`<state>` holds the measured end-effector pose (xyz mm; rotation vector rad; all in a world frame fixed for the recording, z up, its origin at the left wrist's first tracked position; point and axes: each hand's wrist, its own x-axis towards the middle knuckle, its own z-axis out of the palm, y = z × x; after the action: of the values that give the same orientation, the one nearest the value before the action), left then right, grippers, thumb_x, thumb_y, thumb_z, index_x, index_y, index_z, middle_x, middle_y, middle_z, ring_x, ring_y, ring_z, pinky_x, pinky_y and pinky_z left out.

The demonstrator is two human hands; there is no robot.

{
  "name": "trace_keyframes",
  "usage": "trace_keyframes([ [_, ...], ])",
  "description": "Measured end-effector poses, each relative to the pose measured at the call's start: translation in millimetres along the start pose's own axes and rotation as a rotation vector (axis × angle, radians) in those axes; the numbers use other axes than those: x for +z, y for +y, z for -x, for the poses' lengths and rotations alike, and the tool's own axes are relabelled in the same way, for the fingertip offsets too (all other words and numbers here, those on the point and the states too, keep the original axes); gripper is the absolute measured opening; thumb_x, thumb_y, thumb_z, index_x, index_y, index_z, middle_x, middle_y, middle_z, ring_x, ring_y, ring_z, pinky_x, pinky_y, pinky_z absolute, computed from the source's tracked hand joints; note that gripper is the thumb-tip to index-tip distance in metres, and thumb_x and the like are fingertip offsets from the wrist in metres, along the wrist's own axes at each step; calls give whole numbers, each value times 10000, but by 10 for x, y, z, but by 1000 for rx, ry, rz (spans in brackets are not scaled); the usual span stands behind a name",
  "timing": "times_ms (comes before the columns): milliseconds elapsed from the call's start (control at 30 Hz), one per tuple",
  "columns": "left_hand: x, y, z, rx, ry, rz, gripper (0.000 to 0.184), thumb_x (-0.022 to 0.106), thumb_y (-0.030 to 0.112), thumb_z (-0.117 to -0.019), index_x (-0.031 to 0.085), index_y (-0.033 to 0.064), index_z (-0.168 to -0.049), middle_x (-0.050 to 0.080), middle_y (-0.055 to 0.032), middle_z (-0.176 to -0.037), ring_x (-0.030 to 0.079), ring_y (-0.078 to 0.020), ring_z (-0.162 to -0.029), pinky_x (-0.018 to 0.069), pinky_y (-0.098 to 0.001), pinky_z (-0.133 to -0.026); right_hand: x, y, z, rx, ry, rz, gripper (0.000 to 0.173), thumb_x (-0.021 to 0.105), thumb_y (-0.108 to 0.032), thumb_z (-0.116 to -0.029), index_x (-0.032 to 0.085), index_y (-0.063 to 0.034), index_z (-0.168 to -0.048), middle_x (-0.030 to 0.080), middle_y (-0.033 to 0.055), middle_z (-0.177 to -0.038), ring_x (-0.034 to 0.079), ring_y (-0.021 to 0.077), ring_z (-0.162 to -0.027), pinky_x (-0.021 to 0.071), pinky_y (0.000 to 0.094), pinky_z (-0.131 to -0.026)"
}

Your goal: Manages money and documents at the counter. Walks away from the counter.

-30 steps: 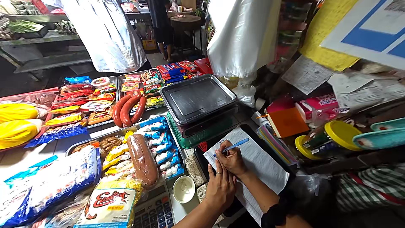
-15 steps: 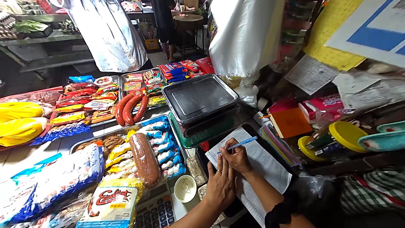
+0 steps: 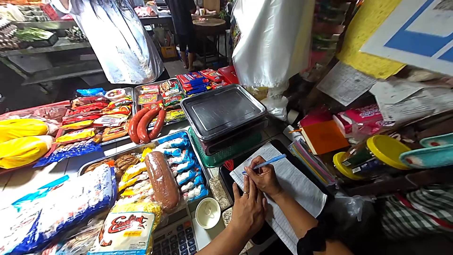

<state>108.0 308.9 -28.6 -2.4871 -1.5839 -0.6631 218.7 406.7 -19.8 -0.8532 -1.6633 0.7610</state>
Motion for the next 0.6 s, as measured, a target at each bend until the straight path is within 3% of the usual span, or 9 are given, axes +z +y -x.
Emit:
trace_keyframes([
  [167,-7,-9,4,9,-2,13,482,379,338,-1044,736,61,-1211,644,-157,-1393,600,-370,-1310,444,-705,-972,0,-9,6,7,-13,-7,134,711,-79,-888,579,-59,-887,577,-61,-705,504,-37,-569,438,132,-535],
  [367,-26,-10,4,16,-8,43,458,392,336,-1046,766,85,-1131,669,-161,-1351,614,-385,-1286,442,-724,-963,0,-34,-2,-19,-93,63,126,695,-82,-888,593,-7,-883,589,-5,-713,521,-10,-595,446,142,-558],
  [500,5,-14,14,19,30,-1,496,371,326,-1049,719,16,-1219,647,-188,-1375,613,-370,-1292,456,-698,-962,-7,-20,1,37,0,-45,138,716,-61,-889,582,-54,-916,606,-59,-735,530,-28,-584,461,145,-550],
  [600,14,-4,12,14,25,0,497,370,329,-1050,718,18,-1223,644,-183,-1382,607,-374,-1300,454,-703,-963,-5,-22,6,39,-5,1,121,703,-65,-882,587,-35,-895,594,-46,-709,517,-27,-573,445,138,-540],
])
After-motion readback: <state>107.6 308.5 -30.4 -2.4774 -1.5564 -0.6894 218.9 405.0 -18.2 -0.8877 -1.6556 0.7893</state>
